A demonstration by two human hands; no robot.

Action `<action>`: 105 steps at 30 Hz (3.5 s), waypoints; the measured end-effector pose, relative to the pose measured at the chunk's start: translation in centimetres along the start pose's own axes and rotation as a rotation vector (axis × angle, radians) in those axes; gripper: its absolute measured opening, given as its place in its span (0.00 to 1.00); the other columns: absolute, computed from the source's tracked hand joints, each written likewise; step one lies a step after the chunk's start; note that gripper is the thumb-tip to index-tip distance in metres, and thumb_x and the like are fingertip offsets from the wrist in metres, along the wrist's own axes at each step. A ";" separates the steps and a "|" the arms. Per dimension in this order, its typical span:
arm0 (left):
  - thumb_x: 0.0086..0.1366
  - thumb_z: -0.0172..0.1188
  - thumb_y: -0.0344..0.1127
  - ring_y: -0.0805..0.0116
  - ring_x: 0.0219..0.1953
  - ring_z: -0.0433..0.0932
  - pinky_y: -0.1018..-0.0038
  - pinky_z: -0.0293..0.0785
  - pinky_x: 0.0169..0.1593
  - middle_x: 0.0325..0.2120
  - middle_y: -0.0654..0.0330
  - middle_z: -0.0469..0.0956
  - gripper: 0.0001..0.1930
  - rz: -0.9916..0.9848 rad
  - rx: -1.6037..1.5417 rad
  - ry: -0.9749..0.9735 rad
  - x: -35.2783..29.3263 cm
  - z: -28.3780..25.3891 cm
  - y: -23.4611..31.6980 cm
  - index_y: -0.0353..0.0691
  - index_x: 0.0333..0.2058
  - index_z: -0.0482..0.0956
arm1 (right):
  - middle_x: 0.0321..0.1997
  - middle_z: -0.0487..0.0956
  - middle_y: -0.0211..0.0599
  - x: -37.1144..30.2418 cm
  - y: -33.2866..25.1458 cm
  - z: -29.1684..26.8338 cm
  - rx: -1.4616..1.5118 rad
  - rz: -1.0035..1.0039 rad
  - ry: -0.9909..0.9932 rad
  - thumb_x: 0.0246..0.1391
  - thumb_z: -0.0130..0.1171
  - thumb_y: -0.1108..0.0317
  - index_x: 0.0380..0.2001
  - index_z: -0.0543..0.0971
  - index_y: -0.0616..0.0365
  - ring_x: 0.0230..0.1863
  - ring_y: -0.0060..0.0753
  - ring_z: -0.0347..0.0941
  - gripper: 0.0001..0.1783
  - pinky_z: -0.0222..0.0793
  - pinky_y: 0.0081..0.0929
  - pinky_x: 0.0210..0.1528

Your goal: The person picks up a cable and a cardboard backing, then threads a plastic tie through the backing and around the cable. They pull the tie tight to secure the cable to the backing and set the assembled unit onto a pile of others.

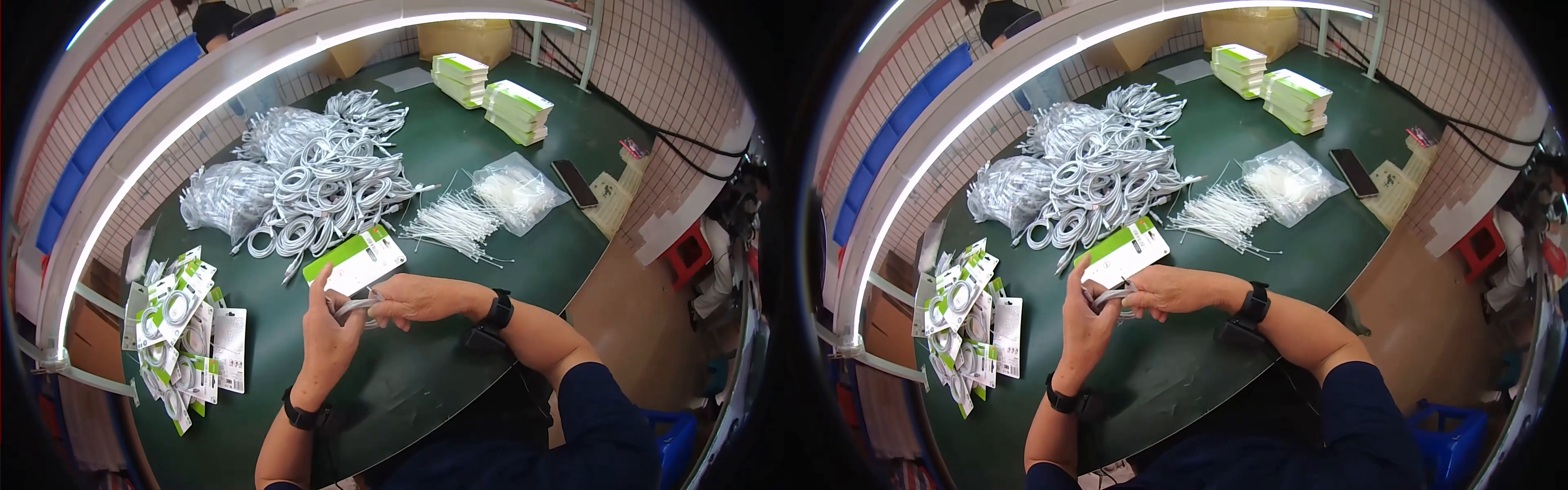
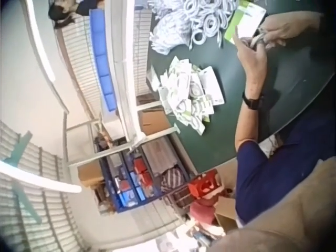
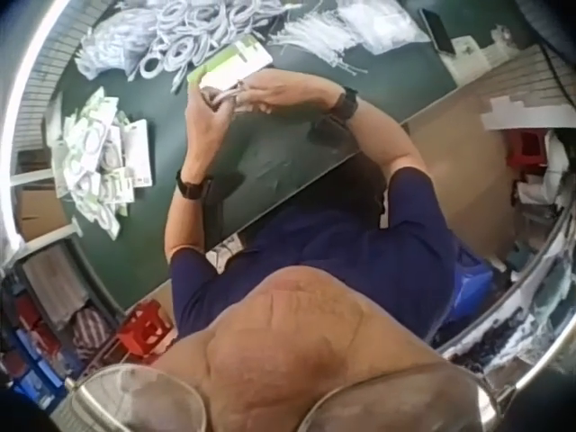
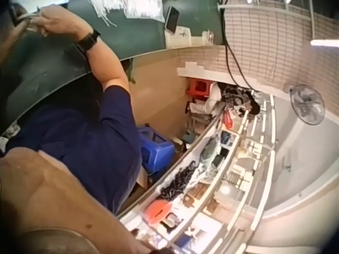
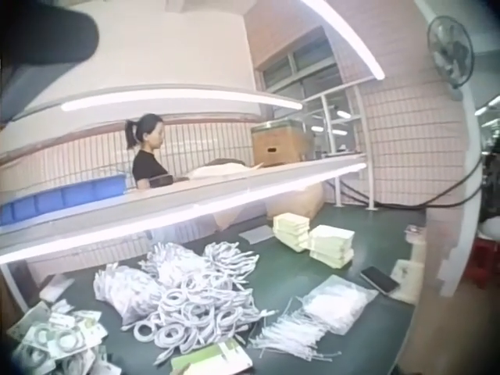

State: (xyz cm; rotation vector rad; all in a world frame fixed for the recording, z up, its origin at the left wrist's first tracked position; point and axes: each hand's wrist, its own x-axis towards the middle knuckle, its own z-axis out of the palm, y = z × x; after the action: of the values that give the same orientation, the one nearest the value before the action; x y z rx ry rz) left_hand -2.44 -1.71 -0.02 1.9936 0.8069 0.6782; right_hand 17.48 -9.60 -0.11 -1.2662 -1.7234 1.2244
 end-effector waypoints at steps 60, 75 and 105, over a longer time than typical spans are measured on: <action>0.60 0.68 0.23 0.68 0.28 0.76 0.76 0.70 0.31 0.27 0.58 0.78 0.07 0.709 0.231 -0.049 -0.1 -1.8 2.8 0.37 0.37 0.83 | 0.42 0.77 0.39 0.6 0.7 0.9 -0.421 -0.616 0.484 0.51 0.68 0.74 0.42 0.75 0.57 0.40 0.45 0.78 0.16 0.75 0.36 0.38; 0.50 0.73 0.25 0.65 0.27 0.75 0.71 0.71 0.30 0.25 0.61 0.75 0.12 0.645 0.186 -0.065 0.2 -1.7 2.3 0.43 0.34 0.85 | 0.33 0.78 0.39 -0.7 -0.3 -1.4 -0.355 -0.559 0.256 0.46 0.72 0.69 0.37 0.77 0.62 0.32 0.42 0.76 0.17 0.70 0.34 0.33; 0.51 0.71 0.23 0.63 0.31 0.76 0.68 0.73 0.33 0.28 0.63 0.77 0.12 0.849 0.181 -0.099 1.6 -2.6 0.3 0.44 0.35 0.85 | 0.36 0.81 0.39 -1.1 -1.8 -1.1 -0.543 -0.546 0.367 0.50 0.70 0.68 0.41 0.81 0.57 0.37 0.47 0.80 0.14 0.76 0.37 0.38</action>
State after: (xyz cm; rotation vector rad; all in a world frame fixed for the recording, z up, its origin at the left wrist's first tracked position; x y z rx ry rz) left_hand -3.24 0.69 1.71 2.5055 -0.0885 0.9825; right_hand 18.20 -10.48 1.92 -1.0984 -1.9910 0.1981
